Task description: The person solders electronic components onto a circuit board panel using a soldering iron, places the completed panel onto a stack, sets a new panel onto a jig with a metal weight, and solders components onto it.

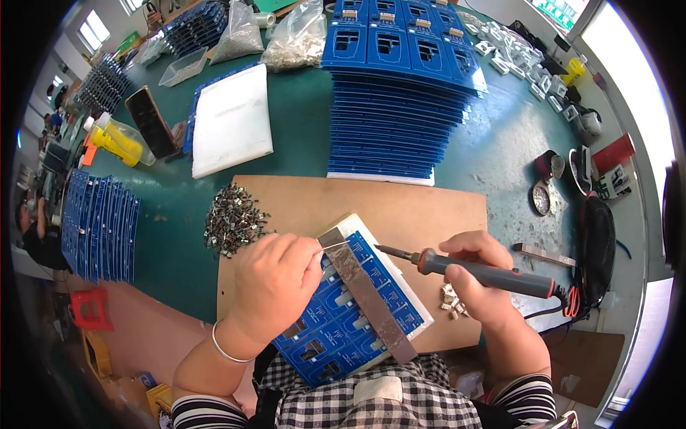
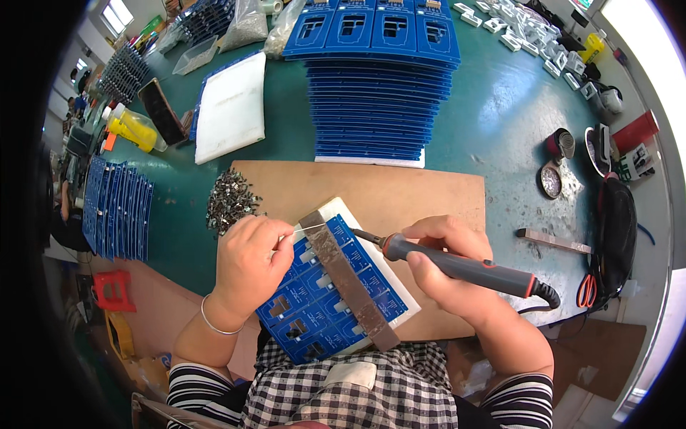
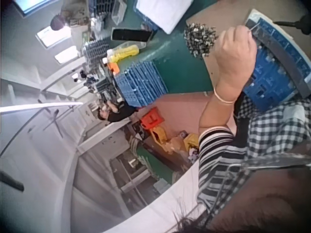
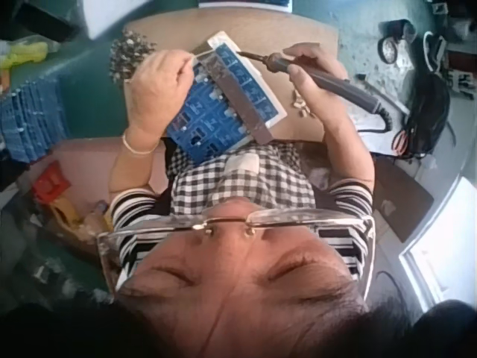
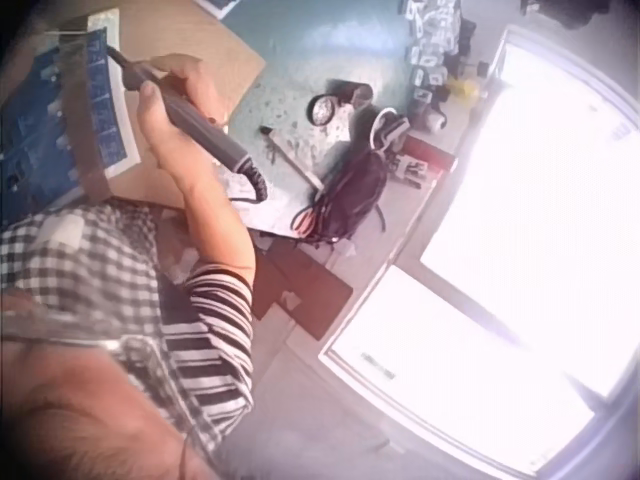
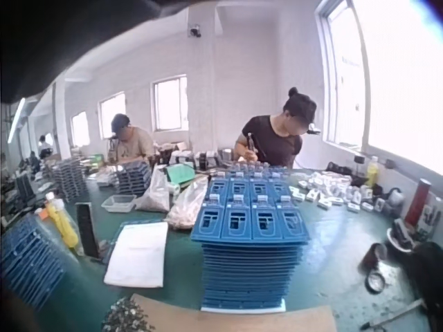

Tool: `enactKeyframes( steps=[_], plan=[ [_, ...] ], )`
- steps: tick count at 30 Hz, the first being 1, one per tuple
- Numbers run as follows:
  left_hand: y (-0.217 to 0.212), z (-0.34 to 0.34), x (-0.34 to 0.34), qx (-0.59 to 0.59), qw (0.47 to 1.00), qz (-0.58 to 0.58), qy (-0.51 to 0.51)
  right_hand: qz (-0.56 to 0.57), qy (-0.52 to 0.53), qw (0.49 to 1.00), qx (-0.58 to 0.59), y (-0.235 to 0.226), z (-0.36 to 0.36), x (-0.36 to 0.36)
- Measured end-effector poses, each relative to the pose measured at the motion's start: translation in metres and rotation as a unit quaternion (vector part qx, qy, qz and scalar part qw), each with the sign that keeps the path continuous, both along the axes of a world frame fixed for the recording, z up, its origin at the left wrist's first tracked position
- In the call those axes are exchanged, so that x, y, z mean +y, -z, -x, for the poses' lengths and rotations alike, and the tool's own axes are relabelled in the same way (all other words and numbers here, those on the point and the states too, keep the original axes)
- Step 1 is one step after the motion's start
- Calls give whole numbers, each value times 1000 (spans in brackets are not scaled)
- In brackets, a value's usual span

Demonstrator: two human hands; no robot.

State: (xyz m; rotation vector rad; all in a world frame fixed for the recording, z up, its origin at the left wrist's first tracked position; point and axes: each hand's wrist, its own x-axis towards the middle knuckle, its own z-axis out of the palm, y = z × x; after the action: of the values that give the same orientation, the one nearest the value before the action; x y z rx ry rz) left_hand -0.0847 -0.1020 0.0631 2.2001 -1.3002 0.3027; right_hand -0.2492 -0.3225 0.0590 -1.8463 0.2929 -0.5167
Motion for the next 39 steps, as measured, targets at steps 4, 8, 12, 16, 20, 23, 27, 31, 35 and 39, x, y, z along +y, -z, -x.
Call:
enactKeyframes(
  steps=[4, 8, 12, 16, 20, 23, 27, 31, 35, 39],
  plan=[
    [3, -1, -5, 16, 999, -18, 30, 33, -15, 997, 65, 6, -9, 3],
    [3, -1, -11, -5, 996, -73, 56, 48, -31, 997, 49, 12, -11, 6],
    [5, -1, -19, -20, 995, -59, 74, 44, -34, 998, 38, 15, -12, 8],
    [11, -2, -23, -24, 995, -47, 79, 27, -19, 999, 43, 16, -11, 7],
    [14, 0, -23, -26, 996, -49, 75, 48, -42, 996, 55, 16, -9, 6],
    [13, -1, -21, -28, 991, -104, 86, 37, -46, 997, 55, 16, -9, 6],
    [15, -1, -23, -40, 991, -100, 80, 27, -34, 997, 65, 19, -10, 6],
    [14, -1, -25, -43, 990, -106, 82, 23, -39, 998, 53, 22, -12, 5],
    [14, -1, -29, -20, 991, -103, 78, -25, -39, 998, 48, 25, -13, 3],
    [12, -1, -30, -25, 992, -98, 81, -65, -41, 996, 52, 28, -14, 1]
  ],
)
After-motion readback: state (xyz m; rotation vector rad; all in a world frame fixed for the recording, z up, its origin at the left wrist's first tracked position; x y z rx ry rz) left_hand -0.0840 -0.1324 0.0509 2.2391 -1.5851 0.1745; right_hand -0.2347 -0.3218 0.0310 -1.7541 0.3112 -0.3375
